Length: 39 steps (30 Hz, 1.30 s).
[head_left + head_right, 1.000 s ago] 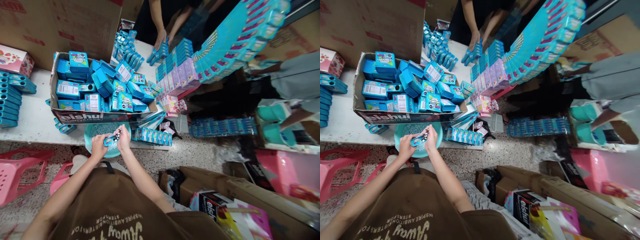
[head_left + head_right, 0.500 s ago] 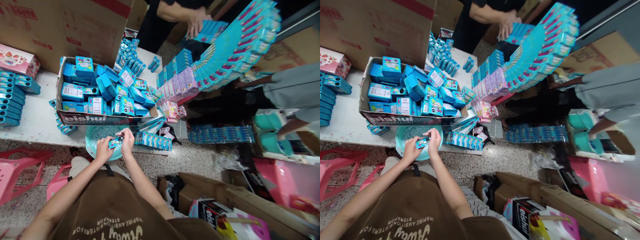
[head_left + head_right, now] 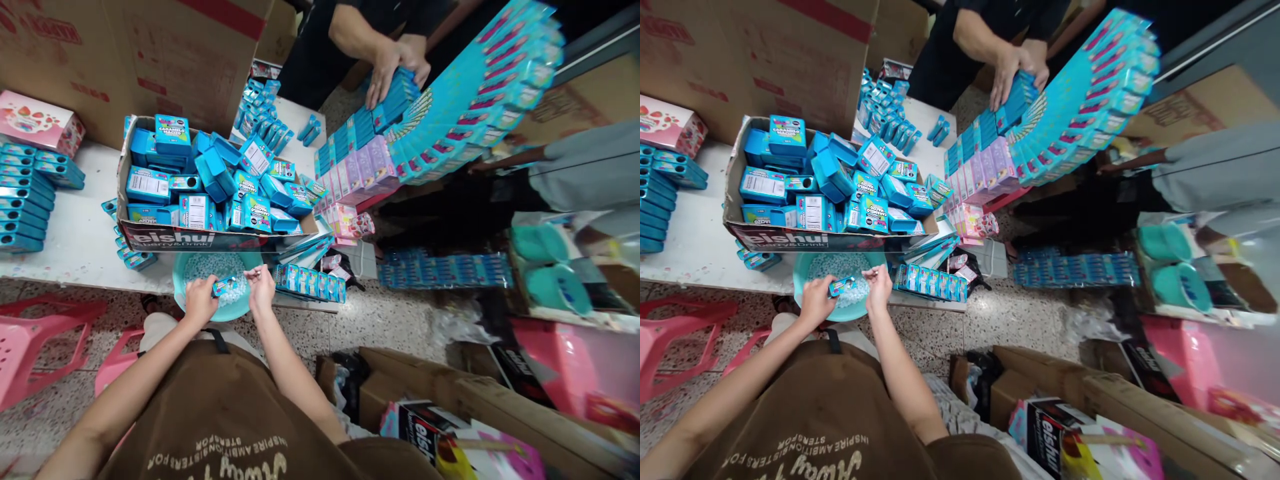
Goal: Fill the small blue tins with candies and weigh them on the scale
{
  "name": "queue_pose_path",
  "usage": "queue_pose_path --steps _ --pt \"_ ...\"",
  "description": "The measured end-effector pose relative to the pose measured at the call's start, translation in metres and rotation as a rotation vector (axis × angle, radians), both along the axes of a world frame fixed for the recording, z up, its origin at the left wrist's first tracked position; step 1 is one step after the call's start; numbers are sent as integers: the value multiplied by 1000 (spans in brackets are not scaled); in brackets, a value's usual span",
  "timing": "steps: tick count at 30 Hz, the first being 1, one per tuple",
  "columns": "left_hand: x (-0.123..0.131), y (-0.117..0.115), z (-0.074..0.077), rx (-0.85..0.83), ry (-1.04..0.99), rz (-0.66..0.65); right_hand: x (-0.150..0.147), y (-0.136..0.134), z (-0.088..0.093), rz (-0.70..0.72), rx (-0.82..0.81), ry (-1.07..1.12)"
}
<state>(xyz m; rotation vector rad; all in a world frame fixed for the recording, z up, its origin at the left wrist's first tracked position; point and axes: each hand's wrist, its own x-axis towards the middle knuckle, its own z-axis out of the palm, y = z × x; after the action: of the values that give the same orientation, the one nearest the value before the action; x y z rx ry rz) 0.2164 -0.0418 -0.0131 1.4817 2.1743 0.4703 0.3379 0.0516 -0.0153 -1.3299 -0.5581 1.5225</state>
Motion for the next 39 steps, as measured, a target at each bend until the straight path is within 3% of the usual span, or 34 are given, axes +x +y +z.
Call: queue_pose_path --steps 7,11,15,22,24,27,30,32,39 --pt "-9 -10 10 93 -166 49 9 -5 -16 202 -202 -57" --pt "-19 -37 6 197 -340 153 12 -11 -27 313 -279 -72" --pt "-26 -49 -2 125 -337 244 8 -15 -36 349 -300 -123" --pt "-30 -43 -6 210 -465 309 1 -11 -24 415 -226 -89" --pt "-36 -55 -6 299 -432 340 2 -9 -22 418 -240 -105" --pt "-54 -83 -10 378 -247 497 9 -11 -26 421 -278 -167" --pt "-78 -104 -21 341 -78 660 17 -17 -37 447 -301 -254" --pt "-96 -109 -34 308 -35 684 21 -22 -45 475 -310 -305" --pt "-136 -78 -98 244 -44 668 24 -25 -78 651 -300 -471"
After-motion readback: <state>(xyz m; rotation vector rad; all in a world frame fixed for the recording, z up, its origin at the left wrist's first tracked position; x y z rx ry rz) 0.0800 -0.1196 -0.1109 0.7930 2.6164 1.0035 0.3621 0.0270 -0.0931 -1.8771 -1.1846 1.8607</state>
